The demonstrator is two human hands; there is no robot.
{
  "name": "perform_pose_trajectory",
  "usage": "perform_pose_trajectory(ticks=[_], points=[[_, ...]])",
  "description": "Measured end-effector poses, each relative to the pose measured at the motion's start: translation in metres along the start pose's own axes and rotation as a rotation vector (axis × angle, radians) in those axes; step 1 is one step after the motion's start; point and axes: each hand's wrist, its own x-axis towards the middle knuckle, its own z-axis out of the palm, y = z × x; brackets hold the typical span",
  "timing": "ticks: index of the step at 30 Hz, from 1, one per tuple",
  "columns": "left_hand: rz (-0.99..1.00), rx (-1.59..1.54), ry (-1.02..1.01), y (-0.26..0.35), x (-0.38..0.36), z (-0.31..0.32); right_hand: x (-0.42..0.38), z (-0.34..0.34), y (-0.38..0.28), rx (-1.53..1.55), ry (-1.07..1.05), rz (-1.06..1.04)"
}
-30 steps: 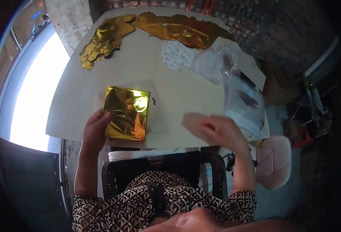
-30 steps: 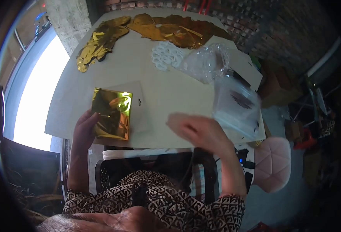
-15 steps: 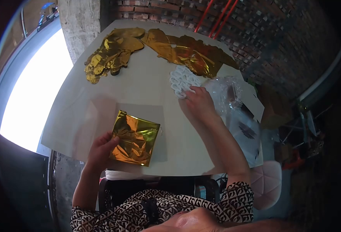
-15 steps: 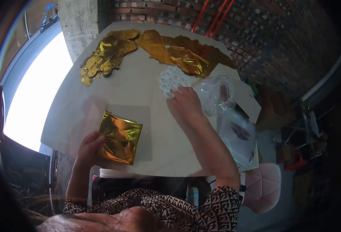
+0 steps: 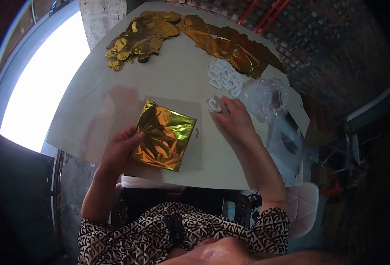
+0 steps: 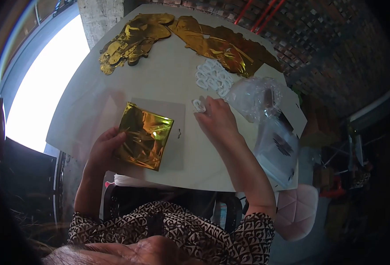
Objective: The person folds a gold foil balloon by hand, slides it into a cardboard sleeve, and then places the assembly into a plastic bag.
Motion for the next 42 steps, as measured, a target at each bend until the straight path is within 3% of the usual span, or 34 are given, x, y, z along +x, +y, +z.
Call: perform_pose_trajectory(ticks=[2,4,8,10,21,24,26,27,28,30,32,33,35,37,39,41,42], points=[[-0.028,-0.025,-0.016,0.0,0.001,0.002,0.011,0.016,0.011,-0.035,0.051,-0.088],[-0.012,-0.002,-0.015,0.002,0.001,0.007,0.021,0.023,0.015,0.136,-0.106,0.091],[0.029,0.073,-0.045,0.01,-0.007,0.022,0.012,0.01,0.002,0.239,-0.202,0.206],[0.023,0.059,-0.041,0.008,-0.009,0.021,0.0,0.0,-0.006,0.595,-0.258,0.357],[0.081,-0.146,-0.089,-0.017,-0.006,0.022,-0.069,0.008,-0.058,0.904,-0.301,0.429],[0.135,-0.275,-0.117,-0.032,-0.015,0.038,-0.089,0.016,-0.077,0.62,-0.096,0.276],[0.111,-0.315,-0.112,-0.036,-0.032,0.053,-0.098,0.026,-0.076,0.547,0.031,0.015],[0.086,-0.353,-0.111,-0.036,-0.042,0.06,-0.107,0.012,-0.09,0.356,0.021,-0.168],[0.055,-0.348,-0.076,-0.037,-0.051,0.063,-0.117,0.021,-0.092,0.358,0.021,-0.163],[0.028,-0.354,-0.069,-0.035,-0.068,0.063,-0.135,0.047,-0.102,1.002,-0.038,-0.047],[0.023,-0.383,-0.045,-0.032,-0.08,0.054,-0.139,0.056,-0.113,0.927,-0.053,-0.155],[0.039,-0.405,-0.028,-0.029,-0.084,0.047,-0.145,0.06,-0.111,0.684,-0.051,-0.162],[0.129,-0.364,0.019,-0.018,-0.088,0.03,-0.137,0.062,-0.095,0.209,-0.011,-0.423],[0.207,-0.349,0.098,-0.009,-0.089,0.002,-0.127,0.047,-0.07,0.249,-0.101,-0.451],[0.288,-0.311,0.103,0.002,-0.092,-0.011,-0.103,0.021,-0.038,0.328,-0.497,-0.689],[0.3,-0.297,0.138,0.01,-0.091,-0.011,-0.072,-0.014,-0.02,0.47,-0.711,-0.597],[0.296,-0.268,0.147,0.011,-0.09,-0.013,-0.067,-0.034,-0.018,0.358,-0.736,-0.386]])
